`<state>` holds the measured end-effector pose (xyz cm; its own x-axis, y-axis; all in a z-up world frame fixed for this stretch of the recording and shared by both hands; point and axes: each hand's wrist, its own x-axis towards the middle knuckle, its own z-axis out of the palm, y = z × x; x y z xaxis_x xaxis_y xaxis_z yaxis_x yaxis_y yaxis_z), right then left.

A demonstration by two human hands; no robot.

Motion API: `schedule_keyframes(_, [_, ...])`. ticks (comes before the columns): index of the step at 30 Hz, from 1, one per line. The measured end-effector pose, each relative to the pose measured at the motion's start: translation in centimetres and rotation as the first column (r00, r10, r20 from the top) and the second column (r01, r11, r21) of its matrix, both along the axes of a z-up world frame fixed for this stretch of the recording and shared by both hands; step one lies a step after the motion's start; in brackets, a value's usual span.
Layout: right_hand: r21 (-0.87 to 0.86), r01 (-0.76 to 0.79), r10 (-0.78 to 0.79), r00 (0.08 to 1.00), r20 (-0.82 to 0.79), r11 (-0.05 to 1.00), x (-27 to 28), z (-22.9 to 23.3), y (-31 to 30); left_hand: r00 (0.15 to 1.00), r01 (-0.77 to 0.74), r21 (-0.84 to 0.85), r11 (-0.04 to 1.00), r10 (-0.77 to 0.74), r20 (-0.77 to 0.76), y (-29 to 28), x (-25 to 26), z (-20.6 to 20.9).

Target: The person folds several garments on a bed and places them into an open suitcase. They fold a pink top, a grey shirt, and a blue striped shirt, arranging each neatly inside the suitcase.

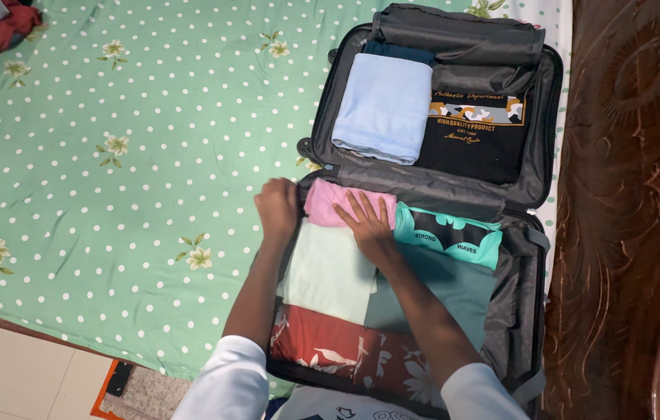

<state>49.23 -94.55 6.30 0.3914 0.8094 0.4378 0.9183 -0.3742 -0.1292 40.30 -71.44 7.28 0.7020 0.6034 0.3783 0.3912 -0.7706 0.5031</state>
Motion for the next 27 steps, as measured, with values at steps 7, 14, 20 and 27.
schedule_keyframes(7, [-0.023,0.003,-0.002,1.000,0.023,1.000,0.1,0.2,0.5,0.997,0.038,0.271,0.962,-0.055,0.057,-3.1,-0.1,0.9])
schedule_keyframes(14, [0.024,0.006,-0.005,0.999,-0.052,1.000,-0.5,1.0,0.0,0.878,0.416,0.191,0.889,-0.339,-0.338,-6.6,-1.1,-2.4])
schedule_keyframes(20, [0.029,0.005,-0.001,0.991,-0.135,1.000,-1.3,2.4,-0.4,0.901,0.373,0.215,0.903,-0.297,-0.317,-6.3,-0.3,-3.2])
schedule_keyframes(27, [0.018,0.086,-0.083,0.991,-0.106,0.996,-4.1,1.2,-2.3,0.924,0.284,0.233,0.930,-0.200,-0.327,-8.2,-2.3,-3.4])
